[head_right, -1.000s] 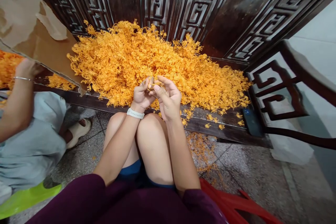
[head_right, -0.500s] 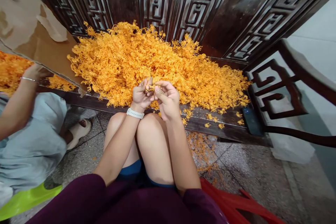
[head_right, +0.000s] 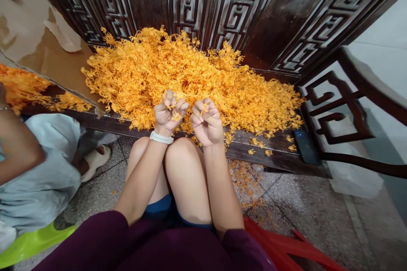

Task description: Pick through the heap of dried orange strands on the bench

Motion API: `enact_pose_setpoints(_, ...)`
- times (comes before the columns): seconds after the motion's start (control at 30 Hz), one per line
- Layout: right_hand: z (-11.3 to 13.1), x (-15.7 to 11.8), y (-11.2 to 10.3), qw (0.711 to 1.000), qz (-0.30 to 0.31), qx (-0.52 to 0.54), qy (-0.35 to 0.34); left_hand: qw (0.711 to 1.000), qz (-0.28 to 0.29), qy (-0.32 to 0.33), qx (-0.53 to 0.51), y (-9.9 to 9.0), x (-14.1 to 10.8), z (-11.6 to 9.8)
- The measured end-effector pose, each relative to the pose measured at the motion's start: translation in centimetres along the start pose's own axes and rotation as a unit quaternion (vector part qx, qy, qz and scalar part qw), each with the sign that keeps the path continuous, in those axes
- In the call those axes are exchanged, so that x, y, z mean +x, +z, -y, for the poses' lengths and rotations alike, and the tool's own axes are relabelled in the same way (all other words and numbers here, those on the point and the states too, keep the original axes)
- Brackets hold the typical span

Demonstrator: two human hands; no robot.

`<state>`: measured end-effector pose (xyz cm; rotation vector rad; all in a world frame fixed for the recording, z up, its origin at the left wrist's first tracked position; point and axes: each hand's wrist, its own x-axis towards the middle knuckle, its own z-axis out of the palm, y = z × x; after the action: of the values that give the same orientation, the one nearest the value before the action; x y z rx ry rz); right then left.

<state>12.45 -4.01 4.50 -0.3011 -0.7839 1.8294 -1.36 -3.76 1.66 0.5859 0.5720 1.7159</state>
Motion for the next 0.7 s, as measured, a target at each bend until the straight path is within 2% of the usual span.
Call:
enact_pose_setpoints(0.1,1.6,-0.7,0.0,0.996,-0.027,-0.068,-0.047,0.997,0.063,-0.047,0.016,0.0,-0.2,-0.3)
enact_pose_setpoints(0.2,4.3,-1.2,-1.2,0.987,-0.017,-0.142,-0.071,0.988,0.123,-0.098,0.005,0.0,-0.3,-0.4)
enact_pose_setpoints(0.27,6.2,-1.1,-3.0,0.993,-0.036,-0.067,-0.086,0.982,0.142,-0.125,0.024,-0.1,-0.3,-0.5)
enact_pose_setpoints(0.3,7.1,-0.9,-3.9,0.993,-0.067,0.021,-0.092,0.979,0.148,-0.134,0.044,-0.2,-0.2,-0.5)
enact_pose_setpoints(0.37,8.1,-0.3,-5.8,0.963,-0.161,0.207,-0.068,0.971,0.164,-0.145,0.092,-0.3,-0.2,-0.3)
enact_pose_setpoints(0.4,8.2,-0.1,-6.4,0.94,-0.215,0.259,-0.05,0.968,0.17,-0.145,0.116,-0.4,-0.1,-0.2)
enact_pose_setpoints(0.43,8.0,0.0,-6.7,0.928,-0.257,0.266,-0.039,0.963,0.179,-0.144,0.14,-0.4,-0.1,0.0)
enact_pose_setpoints(0.5,6.8,0.0,-6.5,0.941,-0.285,0.175,-0.04,0.952,0.204,-0.138,0.182,-0.3,-0.1,0.3)
enact_pose_setpoints(0.53,6.0,-0.1,-6.1,0.957,-0.27,0.097,-0.039,0.946,0.218,-0.134,0.198,-0.3,-0.1,0.5)
enact_pose_setpoints(0.6,4.2,-0.5,-4.7,0.975,-0.207,-0.071,-0.027,0.937,0.237,-0.13,0.22,-0.1,-0.1,0.7)
enact_pose_setpoints(0.7,2.2,-0.7,-3.0,0.953,-0.108,-0.281,-0.028,0.936,0.237,-0.123,0.231,0.1,0.0,0.7)
